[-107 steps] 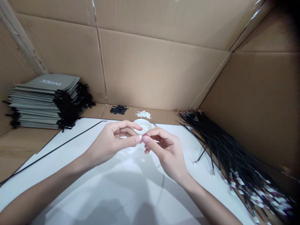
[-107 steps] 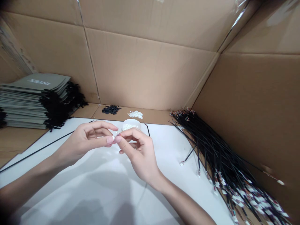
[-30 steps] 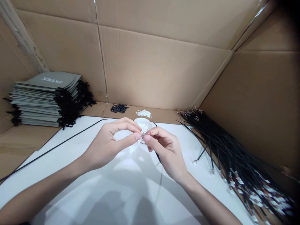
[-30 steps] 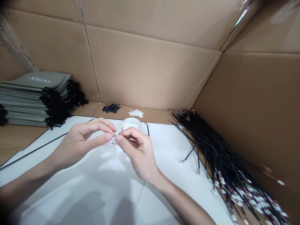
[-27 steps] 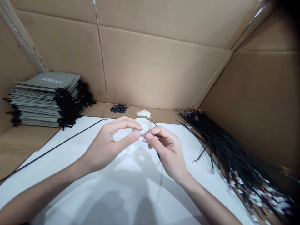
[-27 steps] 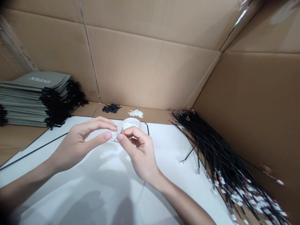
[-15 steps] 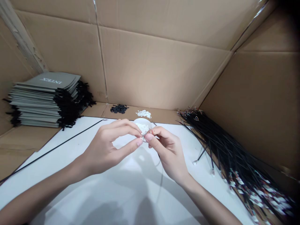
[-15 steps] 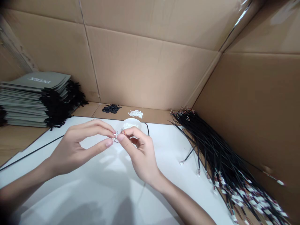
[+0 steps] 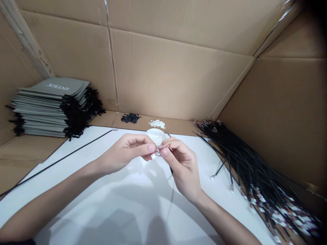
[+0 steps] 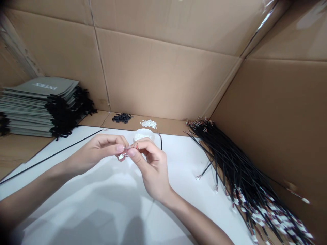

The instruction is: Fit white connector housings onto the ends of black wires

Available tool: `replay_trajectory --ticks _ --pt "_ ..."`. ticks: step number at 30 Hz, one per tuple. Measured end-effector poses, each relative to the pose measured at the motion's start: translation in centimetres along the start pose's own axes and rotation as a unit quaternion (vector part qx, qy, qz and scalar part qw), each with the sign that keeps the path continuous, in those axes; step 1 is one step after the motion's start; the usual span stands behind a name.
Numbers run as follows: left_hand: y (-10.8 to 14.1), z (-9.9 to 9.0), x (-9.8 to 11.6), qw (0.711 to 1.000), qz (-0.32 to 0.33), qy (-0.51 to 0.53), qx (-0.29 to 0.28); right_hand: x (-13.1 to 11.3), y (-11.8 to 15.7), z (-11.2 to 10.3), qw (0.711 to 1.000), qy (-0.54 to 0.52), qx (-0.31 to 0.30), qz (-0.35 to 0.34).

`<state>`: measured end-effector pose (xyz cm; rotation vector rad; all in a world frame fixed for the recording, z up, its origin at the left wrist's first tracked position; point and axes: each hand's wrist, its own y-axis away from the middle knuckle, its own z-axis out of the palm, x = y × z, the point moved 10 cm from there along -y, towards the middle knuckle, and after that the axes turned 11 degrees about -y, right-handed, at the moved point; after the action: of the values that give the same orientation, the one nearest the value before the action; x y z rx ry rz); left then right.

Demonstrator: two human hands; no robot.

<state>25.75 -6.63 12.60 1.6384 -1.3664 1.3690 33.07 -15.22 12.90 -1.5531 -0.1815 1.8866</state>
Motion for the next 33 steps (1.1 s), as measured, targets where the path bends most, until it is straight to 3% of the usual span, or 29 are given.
replay_trajectory --ticks 5,9,17,26,30,33 --pt "-0.2 2.5 -3.1 0.967 -0.118 0.219 -0.053 0.4 0.0 0.4 0.998 -0.059 -0.029 -0.007" --pt "0.1 4.3 -4.3 0.931 -0.168 0.311 -0.088 0.4 0.0 0.1 0.998 -0.052 -0.038 -0.022" --pt "-0.2 4.0 -4.7 0.935 -0.147 0.320 -0.041 1.9 -0.3 -0.9 0.996 -0.077 0.014 0.032" --pt "0.6 6.1 -5.0 0.905 -0.175 0.365 -0.127 1.0 0.2 -1.0 0.999 -0.045 0.011 -0.002" --pt "0.8 6.4 -4.8 0.911 -0.169 0.352 -0.133 0.5 0.3 -1.0 0.999 -0.042 0.009 -0.028" --pt "0.5 5.6 -4.2 0.930 -0.133 0.324 -0.110 0.4 0.2 -1.2 0.998 -0.041 0.018 -0.032"
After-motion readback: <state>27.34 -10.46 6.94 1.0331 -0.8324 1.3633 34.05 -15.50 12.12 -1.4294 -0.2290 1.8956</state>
